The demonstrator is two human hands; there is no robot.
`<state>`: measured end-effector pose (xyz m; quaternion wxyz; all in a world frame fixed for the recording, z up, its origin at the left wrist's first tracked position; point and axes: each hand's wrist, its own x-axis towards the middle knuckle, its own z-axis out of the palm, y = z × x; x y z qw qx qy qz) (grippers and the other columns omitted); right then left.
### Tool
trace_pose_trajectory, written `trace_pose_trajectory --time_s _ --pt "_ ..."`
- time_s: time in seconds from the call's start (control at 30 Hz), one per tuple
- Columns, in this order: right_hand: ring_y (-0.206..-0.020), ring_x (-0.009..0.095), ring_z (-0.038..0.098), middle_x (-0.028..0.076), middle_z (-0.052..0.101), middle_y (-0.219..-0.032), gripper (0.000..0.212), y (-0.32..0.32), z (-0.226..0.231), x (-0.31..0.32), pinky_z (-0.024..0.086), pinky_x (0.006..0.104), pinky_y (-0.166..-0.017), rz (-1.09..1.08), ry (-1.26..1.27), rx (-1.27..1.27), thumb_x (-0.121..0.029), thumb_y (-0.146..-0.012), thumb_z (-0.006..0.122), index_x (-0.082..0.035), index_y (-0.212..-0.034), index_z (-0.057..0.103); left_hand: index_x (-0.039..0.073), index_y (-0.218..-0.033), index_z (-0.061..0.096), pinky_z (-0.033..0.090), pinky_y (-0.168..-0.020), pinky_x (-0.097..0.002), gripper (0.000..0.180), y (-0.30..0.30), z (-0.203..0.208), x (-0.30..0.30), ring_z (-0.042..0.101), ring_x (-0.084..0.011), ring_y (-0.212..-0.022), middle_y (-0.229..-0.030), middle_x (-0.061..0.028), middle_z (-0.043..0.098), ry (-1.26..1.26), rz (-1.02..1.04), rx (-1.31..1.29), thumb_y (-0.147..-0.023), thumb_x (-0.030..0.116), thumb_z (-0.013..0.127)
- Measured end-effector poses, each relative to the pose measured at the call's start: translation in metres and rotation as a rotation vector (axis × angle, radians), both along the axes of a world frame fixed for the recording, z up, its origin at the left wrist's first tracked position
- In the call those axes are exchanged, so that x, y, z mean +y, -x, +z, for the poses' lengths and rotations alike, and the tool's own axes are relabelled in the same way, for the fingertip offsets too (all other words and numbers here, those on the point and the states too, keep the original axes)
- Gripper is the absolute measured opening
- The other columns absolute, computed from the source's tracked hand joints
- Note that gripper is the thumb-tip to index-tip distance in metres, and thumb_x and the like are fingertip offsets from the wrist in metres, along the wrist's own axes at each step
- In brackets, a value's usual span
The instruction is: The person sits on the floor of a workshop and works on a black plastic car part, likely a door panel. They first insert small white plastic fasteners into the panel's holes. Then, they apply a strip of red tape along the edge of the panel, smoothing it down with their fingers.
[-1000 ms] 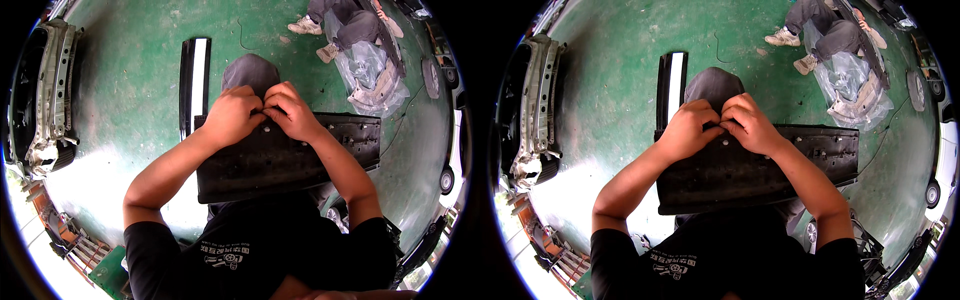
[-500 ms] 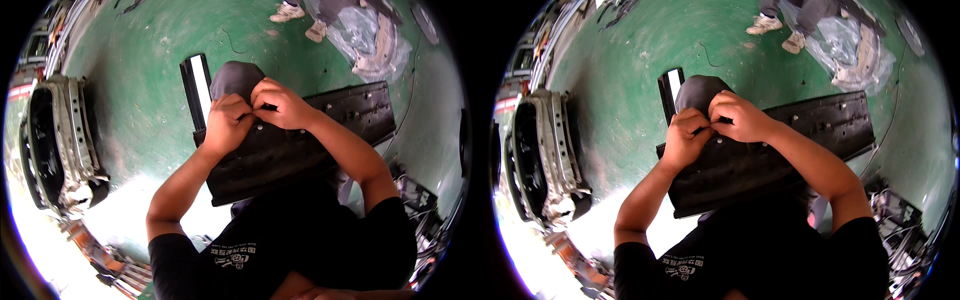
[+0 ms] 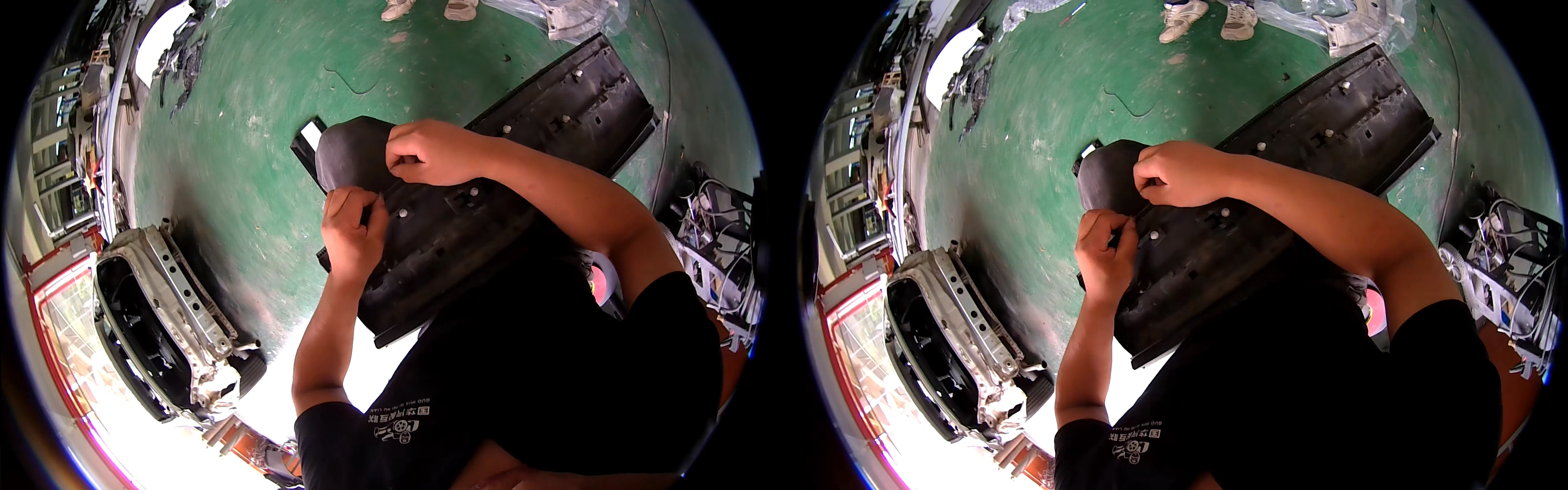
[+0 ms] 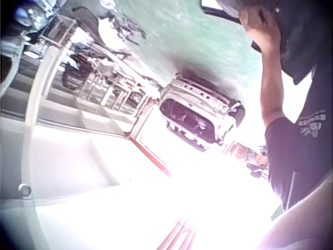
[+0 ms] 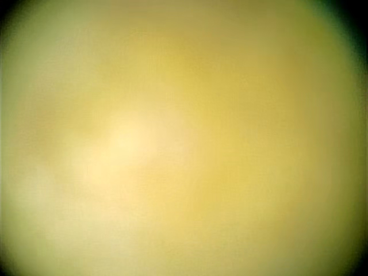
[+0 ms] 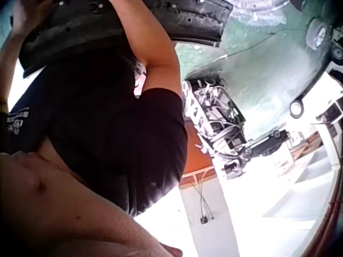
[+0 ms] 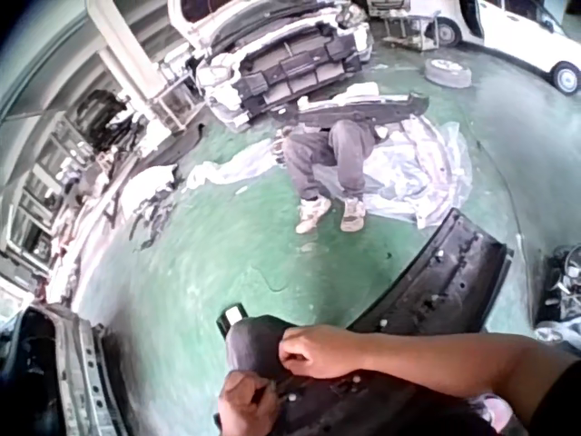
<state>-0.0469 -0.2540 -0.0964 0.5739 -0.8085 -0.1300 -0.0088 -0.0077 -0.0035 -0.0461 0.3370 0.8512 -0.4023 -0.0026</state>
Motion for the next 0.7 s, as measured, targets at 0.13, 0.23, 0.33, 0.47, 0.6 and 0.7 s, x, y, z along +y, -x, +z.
trace_pose_trajectory --time_s 0.13,0.23,0.33,0.47,0.6,0.7 --pt "-0.094 0.029 0.076 0.01 0.074 -0.107 0.012 0.002 0.004 0.002 0.06 0.0416 -0.081 0.0 0.027 0.048 -0.013 -0.096 0.08 -0.003 -0.103 0.077 0.001 -0.096 0.07 0.056 -0.079 -0.0384 0.012 0.0 -0.001 -0.001 0.068 -0.0295 -0.089 -0.101 -0.0118 0.069 -0.045 -0.002 -0.04 -0.091 -0.007 0.078" --pt "-0.106 0.03 0.074 0.008 0.076 -0.111 0.016 0.003 -0.003 0.01 0.06 0.0432 -0.089 0.026 0.073 -0.139 -0.017 -0.094 0.081 -0.007 -0.106 0.081 0.001 -0.096 0.068 0.055 -0.085 -0.0472 0.016 0.001 0.001 0.001 0.067 -0.0386 -0.095 -0.103 -0.0158 0.068 -0.05 0.014 0.054 -0.088 -0.006 0.079" --pt "-0.114 0.029 0.072 0.007 0.077 -0.112 0.02 0.001 -0.002 0.018 0.06 0.0443 -0.095 0.076 0.127 -0.173 -0.02 -0.092 0.083 -0.01 -0.11 0.084 0.001 -0.096 0.068 0.055 -0.085 -0.047 0.016 0.001 0.001 0.003 0.067 -0.0384 -0.095 -0.102 -0.0163 0.068 -0.05 0.016 0.074 -0.088 -0.007 0.079" --pt "-0.114 0.029 0.072 0.006 0.077 -0.109 0.016 -0.005 0.008 0.022 0.059 0.0444 -0.095 0.159 0.112 0.012 -0.021 -0.09 0.084 -0.01 -0.102 0.085 0.001 -0.097 0.069 0.056 -0.084 -0.0427 0.014 0.002 0.001 0.004 0.067 -0.0337 -0.093 -0.103 -0.0144 0.068 -0.022 0.018 0.077 -0.089 -0.007 0.078" --pt "-0.11 0.028 0.071 0.005 0.076 -0.106 0.012 -0.008 0.005 0.026 0.059 0.0438 -0.092 0.156 0.075 -0.045 -0.02 -0.089 0.085 -0.01 -0.097 0.085 -0.001 -0.097 0.071 0.058 -0.08 -0.0344 0.01 0.002 0.003 0.005 0.069 -0.0232 -0.087 -0.103 -0.011 0.069 0.024 0.04 0.136 -0.092 -0.007 0.077" --pt "-0.106 0.027 0.07 0.004 0.075 -0.102 0.01 -0.008 0.001 0.03 0.059 0.0429 -0.089 0.117 0.074 -0.131 -0.019 -0.087 0.085 -0.01 -0.093 0.085 -0.001 -0.096 0.072 0.058 -0.078 -0.0358 0.01 0.001 0.007 0.005 0.071 -0.0257 -0.086 -0.101 -0.0124 0.07 0.025 0.089 0.228 -0.091 -0.007 0.077"
